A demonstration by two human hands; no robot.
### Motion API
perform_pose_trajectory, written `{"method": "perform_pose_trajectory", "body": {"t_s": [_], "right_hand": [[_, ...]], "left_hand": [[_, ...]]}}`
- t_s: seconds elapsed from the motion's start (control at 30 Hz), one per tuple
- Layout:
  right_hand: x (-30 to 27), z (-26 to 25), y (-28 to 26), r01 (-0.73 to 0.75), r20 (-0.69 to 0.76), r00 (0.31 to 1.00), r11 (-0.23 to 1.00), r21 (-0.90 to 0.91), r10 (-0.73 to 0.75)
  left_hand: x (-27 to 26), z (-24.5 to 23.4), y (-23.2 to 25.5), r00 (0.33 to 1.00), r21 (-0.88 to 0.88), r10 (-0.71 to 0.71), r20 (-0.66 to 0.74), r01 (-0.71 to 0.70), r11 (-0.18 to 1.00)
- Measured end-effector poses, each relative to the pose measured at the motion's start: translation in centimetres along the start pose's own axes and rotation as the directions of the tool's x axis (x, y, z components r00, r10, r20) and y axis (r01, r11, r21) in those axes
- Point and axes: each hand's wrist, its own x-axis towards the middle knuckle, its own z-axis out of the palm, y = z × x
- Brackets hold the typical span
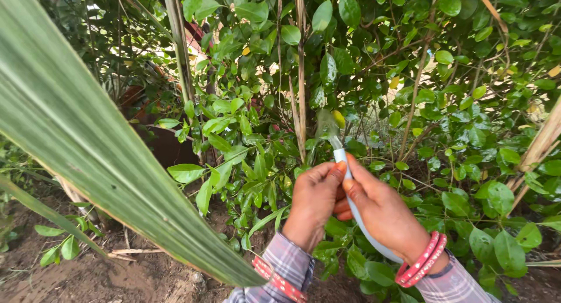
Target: The person waters plants using a hose, moving the water stream across different sections of the foliage and at the base of the stems near the ground.
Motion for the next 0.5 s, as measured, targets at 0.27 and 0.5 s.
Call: {"method": "perform_pose_trajectory", "body": {"t_s": [0.27, 0.5], "right_hand": [[-1.0, -1.0, -1.6, 0.148, 0.221, 0.974, 0.864, -0.481, -0.044], [0.2, -4.2, -2.1, 0.04, 0.164, 0.986, 0.969, -0.245, 0.001]], "left_hand": [[1.3, -3.3, 2.2, 0.977, 0.05, 0.13, -0.167, -0.123, 0.991], [0.0, -5.7, 7.5, 0.973, 0.238, 0.09, -0.212, -0.038, 0.971]]}}
